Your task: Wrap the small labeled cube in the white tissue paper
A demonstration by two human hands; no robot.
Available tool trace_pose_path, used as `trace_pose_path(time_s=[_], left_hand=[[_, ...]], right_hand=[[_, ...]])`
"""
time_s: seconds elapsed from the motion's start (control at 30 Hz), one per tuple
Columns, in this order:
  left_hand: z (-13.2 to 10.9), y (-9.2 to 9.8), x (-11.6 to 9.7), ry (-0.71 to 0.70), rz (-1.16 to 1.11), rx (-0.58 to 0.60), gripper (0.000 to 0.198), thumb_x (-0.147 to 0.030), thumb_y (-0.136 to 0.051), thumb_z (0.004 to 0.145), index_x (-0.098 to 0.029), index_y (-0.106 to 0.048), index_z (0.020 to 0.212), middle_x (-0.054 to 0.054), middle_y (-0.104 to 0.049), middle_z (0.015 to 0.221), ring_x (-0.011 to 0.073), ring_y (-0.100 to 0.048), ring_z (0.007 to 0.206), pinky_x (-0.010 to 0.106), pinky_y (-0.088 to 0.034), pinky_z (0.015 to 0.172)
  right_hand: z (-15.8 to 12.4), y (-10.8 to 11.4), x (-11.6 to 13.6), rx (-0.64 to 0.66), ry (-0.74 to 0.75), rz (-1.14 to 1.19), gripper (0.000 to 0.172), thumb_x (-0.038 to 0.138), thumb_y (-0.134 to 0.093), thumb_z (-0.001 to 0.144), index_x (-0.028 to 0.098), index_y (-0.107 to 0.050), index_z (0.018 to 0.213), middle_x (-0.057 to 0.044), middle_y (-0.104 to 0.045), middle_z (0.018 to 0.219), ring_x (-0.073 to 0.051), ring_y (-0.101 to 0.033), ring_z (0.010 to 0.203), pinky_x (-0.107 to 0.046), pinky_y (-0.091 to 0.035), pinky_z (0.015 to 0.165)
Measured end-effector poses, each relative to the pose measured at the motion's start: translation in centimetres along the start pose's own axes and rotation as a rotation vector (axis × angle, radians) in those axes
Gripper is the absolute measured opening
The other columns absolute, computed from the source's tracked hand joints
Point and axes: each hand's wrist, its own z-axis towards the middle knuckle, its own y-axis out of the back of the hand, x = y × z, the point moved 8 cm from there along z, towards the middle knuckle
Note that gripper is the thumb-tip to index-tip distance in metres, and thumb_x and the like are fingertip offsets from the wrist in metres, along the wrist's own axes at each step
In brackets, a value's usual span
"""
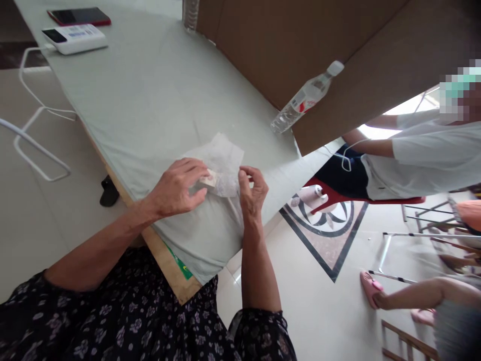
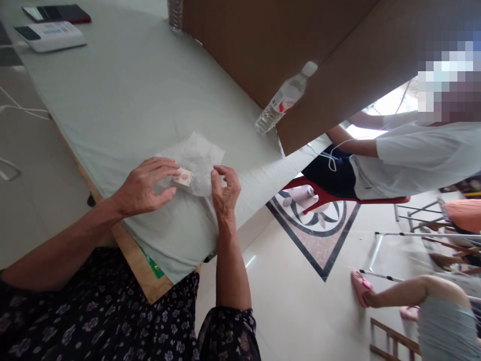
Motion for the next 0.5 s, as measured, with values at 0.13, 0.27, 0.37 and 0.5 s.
trace_pose_path(time_s=[0.13, 0.27, 0.37, 0.5], left_hand=[[1.8, -2.0, 3.1, 0.051, 0.089, 0.207, 0.061, -0.028, -0.063, 0.076, -0.019, -0.064, 0.136, 0.014, -0.066, 0.145, 0.0379, -0.056, 0.141, 0.054, -0.039, 0.120], [2.5, -1.0, 5.1, 0.200, 0.111, 0.249, 0.067, -0.052, -0.069, 0.080, -0.017, -0.065, 0.137, 0.012, -0.077, 0.109, 0.0359, -0.070, 0.112, 0.051, -0.047, 0.108], [1.6, 1.0, 5.1, 0.295, 0.029, 0.214, 0.058, -0.064, -0.063, 0.087, -0.021, -0.072, 0.124, 0.003, -0.073, 0.079, 0.0251, -0.070, 0.077, 0.037, -0.051, 0.085], [-1.1, 0.6, 4.8, 0.321, -0.027, 0.459, 0.046, -0.058, -0.047, 0.098, -0.024, -0.077, 0.094, 0.002, -0.068, 0.064, 0.0206, -0.062, 0.059, 0.031, -0.043, 0.065]], right_hand=[[0.1, -2.3, 1.8, 0.248, 0.119, -0.074, 0.041, 0.059, -0.054, 0.101, 0.027, -0.074, 0.118, -0.009, -0.077, 0.127, -0.027, -0.067, 0.125, -0.048, -0.049, 0.109], [-0.1, -2.8, 1.9, 0.374, 0.067, -0.123, 0.056, 0.068, -0.043, 0.104, 0.025, -0.077, 0.114, -0.009, -0.082, 0.110, -0.027, -0.074, 0.107, -0.048, -0.051, 0.104], [-1.5, -1.5, 3.4, 0.420, 0.099, -0.037, 0.049, 0.066, -0.048, 0.104, 0.028, -0.079, 0.105, -0.005, -0.083, 0.100, -0.024, -0.075, 0.099, -0.044, -0.052, 0.101], [-5.1, -1.6, 4.9, 0.720, 0.155, -0.001, 0.036, 0.054, -0.057, 0.104, 0.027, -0.081, 0.096, -0.003, -0.083, 0.093, -0.022, -0.075, 0.088, -0.041, -0.054, 0.092]])
